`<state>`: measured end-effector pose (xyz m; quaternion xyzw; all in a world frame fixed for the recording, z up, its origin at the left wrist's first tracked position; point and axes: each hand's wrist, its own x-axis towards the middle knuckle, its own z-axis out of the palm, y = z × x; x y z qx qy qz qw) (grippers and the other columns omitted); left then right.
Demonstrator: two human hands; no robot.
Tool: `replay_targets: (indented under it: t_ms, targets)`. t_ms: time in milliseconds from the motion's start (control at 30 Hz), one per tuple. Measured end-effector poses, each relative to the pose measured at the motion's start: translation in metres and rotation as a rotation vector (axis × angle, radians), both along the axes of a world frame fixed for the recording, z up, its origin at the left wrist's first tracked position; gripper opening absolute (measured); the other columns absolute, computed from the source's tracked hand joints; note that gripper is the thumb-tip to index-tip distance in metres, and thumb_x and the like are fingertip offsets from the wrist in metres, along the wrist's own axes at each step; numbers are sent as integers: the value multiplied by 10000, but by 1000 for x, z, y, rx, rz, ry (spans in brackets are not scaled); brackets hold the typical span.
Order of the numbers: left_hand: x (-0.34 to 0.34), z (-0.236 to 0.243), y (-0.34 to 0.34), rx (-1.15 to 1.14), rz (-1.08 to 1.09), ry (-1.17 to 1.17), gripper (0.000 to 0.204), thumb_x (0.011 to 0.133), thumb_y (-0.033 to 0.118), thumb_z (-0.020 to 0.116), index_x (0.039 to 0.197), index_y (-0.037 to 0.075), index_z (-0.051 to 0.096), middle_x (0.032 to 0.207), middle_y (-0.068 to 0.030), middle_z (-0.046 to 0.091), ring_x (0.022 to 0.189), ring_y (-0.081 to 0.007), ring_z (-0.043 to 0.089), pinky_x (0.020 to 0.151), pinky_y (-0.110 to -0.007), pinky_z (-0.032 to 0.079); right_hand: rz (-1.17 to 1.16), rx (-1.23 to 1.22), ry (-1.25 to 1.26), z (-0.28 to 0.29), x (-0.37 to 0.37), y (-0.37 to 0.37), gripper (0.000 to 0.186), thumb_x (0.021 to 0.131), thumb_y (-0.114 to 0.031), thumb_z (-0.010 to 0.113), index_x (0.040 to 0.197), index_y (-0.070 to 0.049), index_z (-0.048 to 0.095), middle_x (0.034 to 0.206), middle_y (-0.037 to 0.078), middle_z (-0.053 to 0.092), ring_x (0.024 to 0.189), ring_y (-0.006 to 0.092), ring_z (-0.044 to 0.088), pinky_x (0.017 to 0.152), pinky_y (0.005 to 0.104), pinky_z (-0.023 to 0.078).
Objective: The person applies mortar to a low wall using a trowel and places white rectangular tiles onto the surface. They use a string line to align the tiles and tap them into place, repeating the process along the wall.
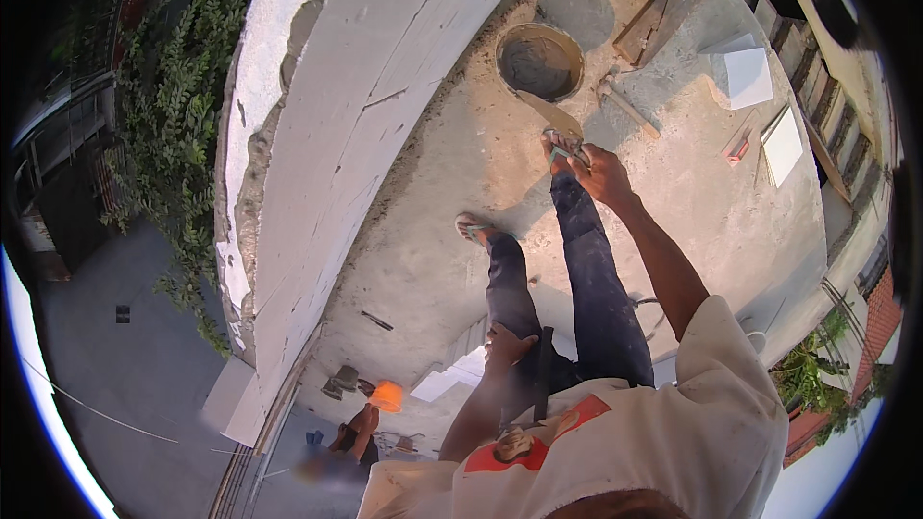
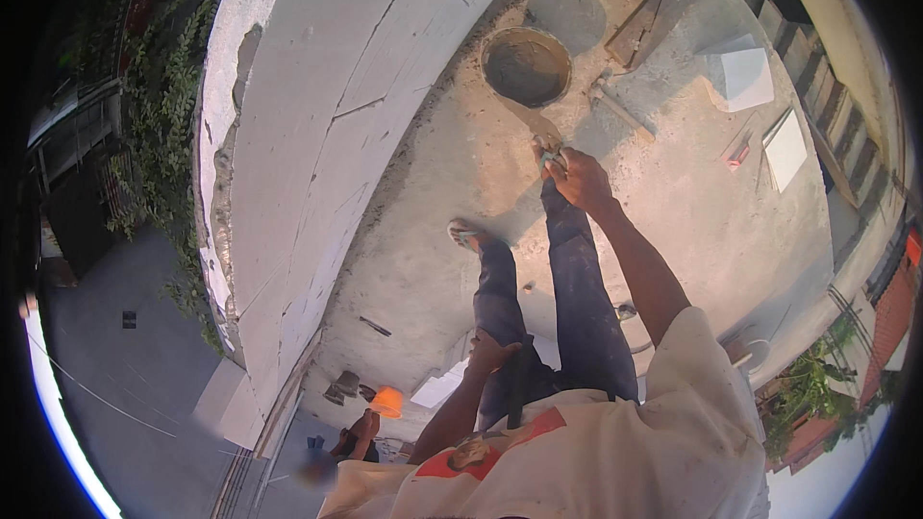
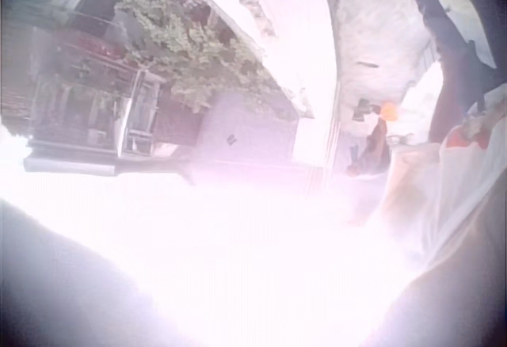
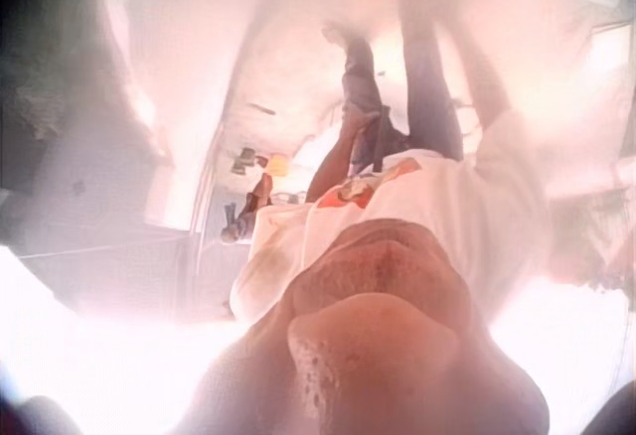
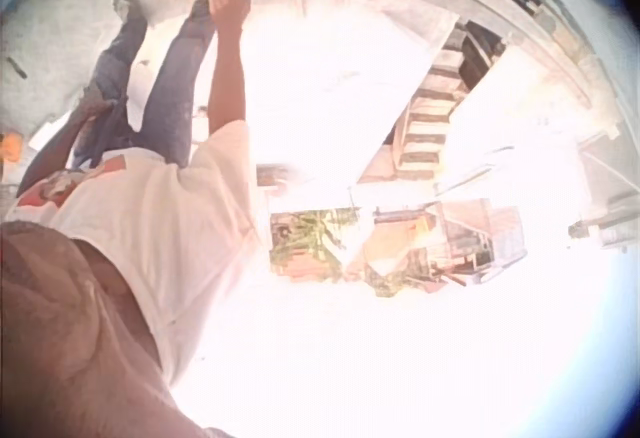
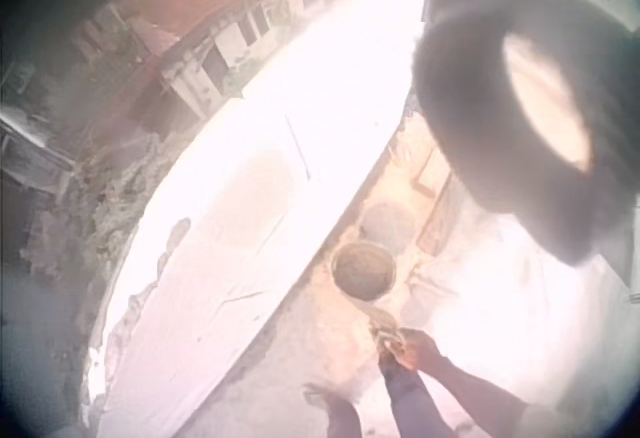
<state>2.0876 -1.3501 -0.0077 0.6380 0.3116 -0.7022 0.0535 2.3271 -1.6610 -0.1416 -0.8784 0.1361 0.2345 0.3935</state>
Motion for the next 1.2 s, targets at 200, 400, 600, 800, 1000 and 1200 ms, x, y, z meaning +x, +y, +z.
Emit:
replay_targets:
  t_ms: [200, 400, 600, 800, 1000, 1200]
  targets:
    - [17, -29, -22, 195, -96, 121, 1486, 668, 598, 951, 1669, -6, 35, 1636, -251, 374, 1480, -457, 437, 1202, -569, 399, 226, -350, 160, -190, 85, -60, 272, 971, -302, 707, 1039, -39, 693, 863, 192, 744, 863, 354, 761, 710, 437, 614]
    - [-2, -43, -16, 127, 18, 141, 1611, 639, 636, 957, 1621, -116, -75, 1635, -371, 280, 1478, -537, 394, 1210, -593, 379, 530, -542, 204, -277, 153, -29, 223, 987, -254, 669, 955, -68, 788, 972, 96, 781, 964, 270, 780, 763, 422, 645]
    - [-4, -46, -23, 126, 2, 146, 1593, 649, 630, 952, 1618, -125, -62, 1627, -386, 273, 1475, -538, 399, 1211, -589, 376, 441, -145, 222, -276, 126, -54, 351, 963, -340, 730, 1074, -9, 766, 1030, 174, 777, 948, 334, 759, 861, 426, 604]
    - [-3, -33, -25, 114, 54, 21, 1556, 666, 635, 939, 1626, -116, -29, 1629, -381, 276, 1495, -535, 373, 1221, -583, 364, 262, 123, 120, -215, 85, -97, 508, 898, -443, 796, 1142, -1, 737, 1009, 223, 756, 956, 370, 741, 843, 432, 579]
    - [6, 9, 6, 75, 56, -207, 1300, 807, 566, 863, 1659, -53, 102, 1586, -292, 418, 1443, -482, 464, 1199, -549, 398, 396, 304, -60, -57, 86, -12, 354, 922, -325, 805, 1006, -1, 691, 834, 197, 725, 703, 364, 714, 641, 435, 538]
    - [-19, 57, 84, -96, 116, -363, 1038, 899, 561, 742, 1657, 35, 266, 1607, -282, 414, 1456, -499, 448, 1197, -557, 404, 600, 510, -207, 146, 11, 158, 325, 931, -227, 715, 1124, 27, 655, 791, 146, 695, 679, 292, 666, 690, 406, 532]
